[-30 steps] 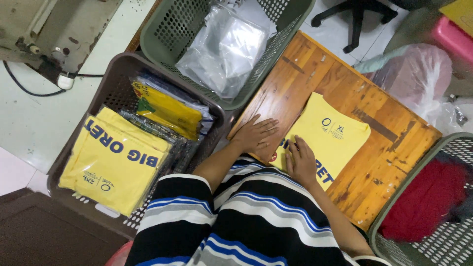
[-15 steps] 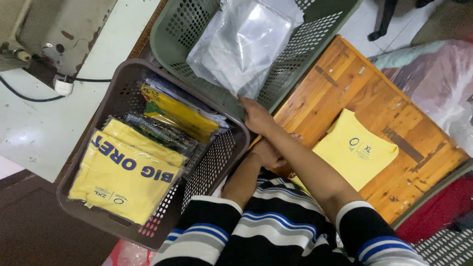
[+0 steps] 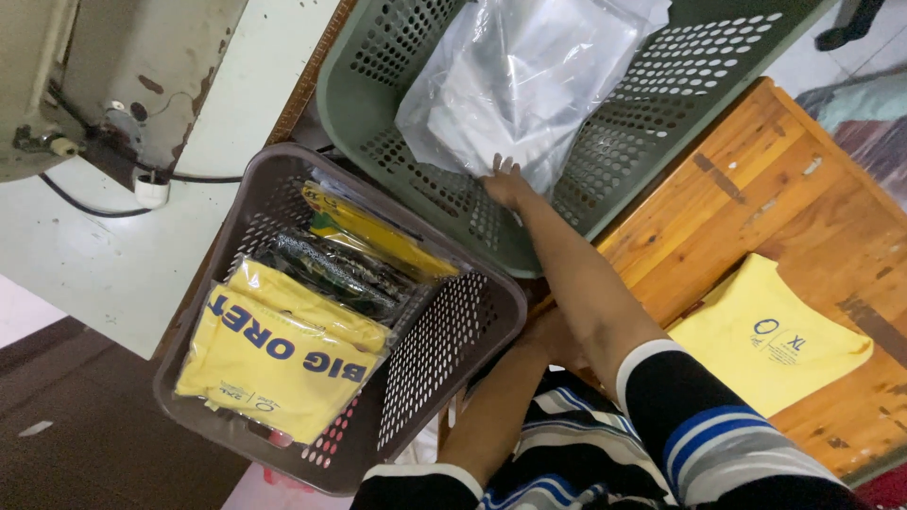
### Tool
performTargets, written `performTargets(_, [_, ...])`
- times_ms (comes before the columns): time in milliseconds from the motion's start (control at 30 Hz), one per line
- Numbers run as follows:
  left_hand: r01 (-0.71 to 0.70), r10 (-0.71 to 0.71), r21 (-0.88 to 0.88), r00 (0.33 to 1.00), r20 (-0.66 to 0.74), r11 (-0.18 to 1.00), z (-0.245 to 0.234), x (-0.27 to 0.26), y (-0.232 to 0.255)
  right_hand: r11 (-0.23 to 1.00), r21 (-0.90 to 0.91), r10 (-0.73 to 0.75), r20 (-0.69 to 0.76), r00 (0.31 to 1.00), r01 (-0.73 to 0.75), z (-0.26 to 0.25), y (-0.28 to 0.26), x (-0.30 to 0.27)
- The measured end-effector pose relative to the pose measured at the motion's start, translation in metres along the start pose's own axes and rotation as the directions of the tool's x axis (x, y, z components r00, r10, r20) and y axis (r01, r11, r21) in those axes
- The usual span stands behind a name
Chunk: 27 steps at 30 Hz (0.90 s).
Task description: A person folds a yellow t-shirt on a wooden table and then packages it into a clear plastic bag.
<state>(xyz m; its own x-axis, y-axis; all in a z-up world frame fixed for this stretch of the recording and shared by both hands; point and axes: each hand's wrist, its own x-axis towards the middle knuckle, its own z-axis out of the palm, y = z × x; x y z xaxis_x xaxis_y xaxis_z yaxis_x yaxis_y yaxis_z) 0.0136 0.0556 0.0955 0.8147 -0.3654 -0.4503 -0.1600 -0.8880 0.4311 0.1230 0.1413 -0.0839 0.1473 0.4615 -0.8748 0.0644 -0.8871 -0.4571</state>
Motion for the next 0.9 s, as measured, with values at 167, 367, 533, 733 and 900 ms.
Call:
performTargets(167, [0.046, -0.044, -0.14, 0.999, 0.019, 0.989, -0.005, -0.008, -0.002, 1.0, -0.009, 0.004, 0.033, 0.999, -0.004, -0.003, -0.025, -0.018])
performTargets(367, [0.063, -0.058, -0.26, 0.998, 0.028, 0.964, -0.018, -0.014, 0.001, 0.997, 0.057, -0.047, 0.014, 0.999, 0.046, -0.003, -0.037, -0.047])
performTargets(533, [0.076, -0.07, -0.335, 0.997, 0.03, 0.939, -0.037, -0.02, 0.009, 0.984, -0.039, -0.176, -0.059, 0.983, 0.174, -0.001, -0.035, -0.061])
performTargets(733, [0.086, -0.097, -0.38, 0.995, -0.01, 0.921, -0.066, -0.019, 0.009, 0.88, -0.252, -0.441, -0.113, 0.89, 0.404, -0.012, -0.047, -0.115])
performTargets(900, [0.046, -0.078, -0.429, 0.995, -0.056, 0.902, -0.074, -0.017, 0.027, 0.697, -0.372, -0.712, -0.258, 0.654, 0.613, -0.021, -0.052, -0.204])
